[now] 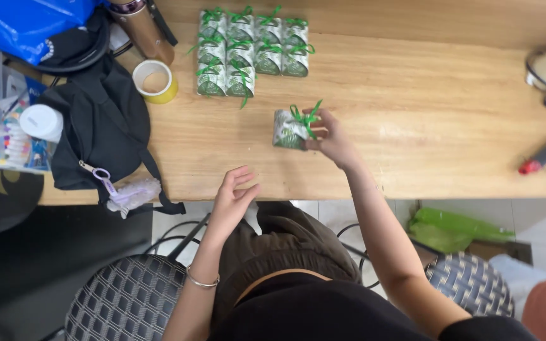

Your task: Inspecting and arranging small green gift boxes with ribbons on shelves and a desk.

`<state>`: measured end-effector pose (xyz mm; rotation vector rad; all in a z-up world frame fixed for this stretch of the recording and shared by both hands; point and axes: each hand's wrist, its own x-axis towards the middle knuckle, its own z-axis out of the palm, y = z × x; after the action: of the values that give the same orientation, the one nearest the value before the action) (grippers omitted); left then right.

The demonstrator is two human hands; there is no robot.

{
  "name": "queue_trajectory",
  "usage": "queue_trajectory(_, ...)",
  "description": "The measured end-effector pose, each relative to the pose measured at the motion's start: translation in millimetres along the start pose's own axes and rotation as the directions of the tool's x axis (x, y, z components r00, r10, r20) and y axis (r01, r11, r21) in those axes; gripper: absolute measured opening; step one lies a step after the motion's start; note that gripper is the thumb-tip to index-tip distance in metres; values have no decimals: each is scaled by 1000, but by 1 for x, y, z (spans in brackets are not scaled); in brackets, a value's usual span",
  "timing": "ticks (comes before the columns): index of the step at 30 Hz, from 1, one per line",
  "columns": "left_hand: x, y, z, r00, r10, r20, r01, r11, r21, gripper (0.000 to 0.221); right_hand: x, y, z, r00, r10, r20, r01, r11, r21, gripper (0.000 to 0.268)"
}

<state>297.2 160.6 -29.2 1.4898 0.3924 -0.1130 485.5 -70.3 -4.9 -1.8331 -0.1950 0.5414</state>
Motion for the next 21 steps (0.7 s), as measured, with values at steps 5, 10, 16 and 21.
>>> queue_trajectory(5, 8, 14, 5, 996, -26, -90, 25, 1000, -19, 58, 104, 39, -10, 998, 51, 47, -51, 999, -2, 77)
queue_trajectory(10, 11, 33, 7, 979, -106, -172, 107, 994, -2, 56, 184, 83, 7, 999, -48, -23, 45, 991, -126, 79)
queue_trajectory(16, 11, 20, 6, 952, -123, -280, 106, 992, -73, 52, 234, 118, 33, 998, -38, -54, 34, 997, -76, 81)
queue_trajectory(21, 17, 14, 11, 936, -112, -334, 90, 993, -81, 50, 255, 158, 44, 991, -119, -64, 120, 993, 7, 84)
